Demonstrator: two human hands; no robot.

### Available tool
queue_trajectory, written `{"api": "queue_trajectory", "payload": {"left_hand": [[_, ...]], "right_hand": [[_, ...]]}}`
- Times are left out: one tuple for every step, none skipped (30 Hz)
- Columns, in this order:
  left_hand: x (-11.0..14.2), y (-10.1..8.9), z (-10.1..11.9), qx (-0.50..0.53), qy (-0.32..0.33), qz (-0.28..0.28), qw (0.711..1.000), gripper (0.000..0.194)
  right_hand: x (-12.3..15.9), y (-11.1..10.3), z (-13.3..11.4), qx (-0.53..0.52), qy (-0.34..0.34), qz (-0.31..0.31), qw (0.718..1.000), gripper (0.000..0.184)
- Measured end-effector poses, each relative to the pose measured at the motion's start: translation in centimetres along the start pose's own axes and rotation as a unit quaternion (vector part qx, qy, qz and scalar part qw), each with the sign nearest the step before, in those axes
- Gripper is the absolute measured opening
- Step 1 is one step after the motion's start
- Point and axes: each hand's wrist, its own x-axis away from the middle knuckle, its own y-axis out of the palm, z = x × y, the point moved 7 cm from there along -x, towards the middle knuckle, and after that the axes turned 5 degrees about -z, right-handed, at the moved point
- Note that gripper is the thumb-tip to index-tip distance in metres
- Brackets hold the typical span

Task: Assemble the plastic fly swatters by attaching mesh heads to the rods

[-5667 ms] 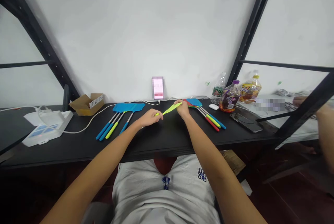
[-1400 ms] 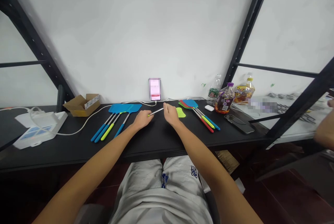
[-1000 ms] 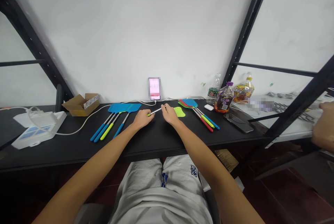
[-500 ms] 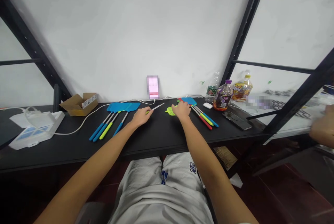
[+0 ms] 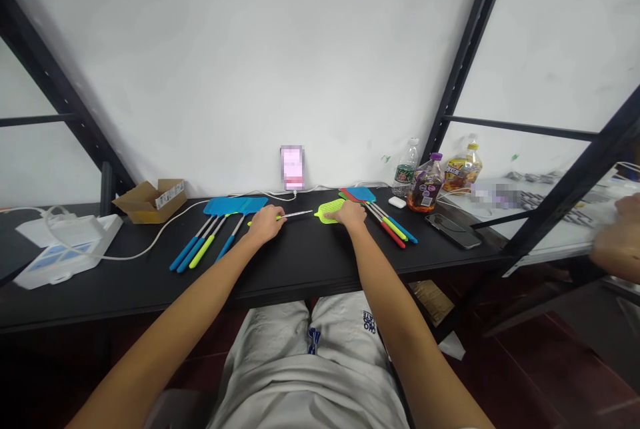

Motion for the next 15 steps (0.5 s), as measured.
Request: {"api": "queue_trajectory", "payload": {"left_hand": [[0.00, -0.06, -0.08, -0.005, -0.003, -0.001, 1.000, 0.016], [-0.01, -0.10, -0.16, -0.008, -0.007, -0.002, 1.000, 0.016], [-0.01, -0.12, -0.22, -0.009, -0.010, -0.004, 1.000, 0.017], [-0.02, -0.11, -0.25, -0.009, -0.012, -0.005, 1.000, 0.017], [-0.02, -0.10, -0.27, -0.008, -0.012, -0.006, 1.000, 0.016], [-0.03, -0.09, -0.25, -0.008, -0.011, -0.006, 1.000, 0.016], [-0.04, -0.07, -0.25, -0.007, -0.011, -0.006, 1.000, 0.016], [-0.05, -0.05, -0.25, -0.006, -0.011, -0.006, 1.000, 0.016], [-0.06, -0.03, -0.26, -0.006, -0.011, -0.006, 1.000, 0.016], [-0.06, -0.02, -0.25, -0.006, -0.010, -0.005, 1.000, 0.016], [-0.07, 0.00, -0.25, -0.005, -0.010, -0.005, 1.000, 0.017], [-0.08, 0.01, -0.26, -0.003, -0.009, -0.005, 1.000, 0.017], [-0.09, 0.02, -0.27, -0.002, -0.009, -0.004, 1.000, 0.017], [-0.09, 0.03, -0.27, 0.000, -0.009, -0.004, 1.000, 0.017], [-0.10, 0.04, -0.28, 0.002, -0.009, -0.004, 1.000, 0.017]], "right_hand": [[-0.17, 0.04, -0.07, -0.012, -0.020, 0.000, 1.000, 0.081], [-0.34, 0.06, -0.21, -0.027, -0.042, 0.002, 0.999, 0.071], [-0.49, 0.06, -0.36, -0.043, -0.061, 0.006, 0.997, 0.061], [-0.63, 0.03, -0.47, -0.061, -0.073, 0.013, 0.995, 0.052], [-0.76, -0.01, -0.52, -0.080, -0.077, 0.020, 0.994, 0.044], [-0.87, -0.04, -0.52, -0.100, -0.076, 0.026, 0.992, 0.038], [-0.96, -0.05, -0.52, -0.119, -0.074, 0.030, 0.990, 0.034], [-1.02, -0.05, -0.54, -0.136, -0.074, 0.033, 0.987, 0.031], [-1.06, -0.04, -0.59, -0.151, -0.076, 0.035, 0.985, 0.030], [-1.08, -0.02, -0.64, -0.162, -0.080, 0.035, 0.983, 0.029], [-1.09, 0.02, -0.70, -0.169, -0.084, 0.035, 0.981, 0.028], [-1.10, 0.05, -0.72, -0.174, -0.087, 0.035, 0.980, 0.028], [-1.11, 0.09, -0.75, -0.176, -0.089, 0.034, 0.980, 0.027], [-1.10, 0.12, -0.77, -0.177, -0.091, 0.034, 0.979, 0.027], [-1.09, 0.14, -0.80, -0.176, -0.094, 0.035, 0.979, 0.028]]}}
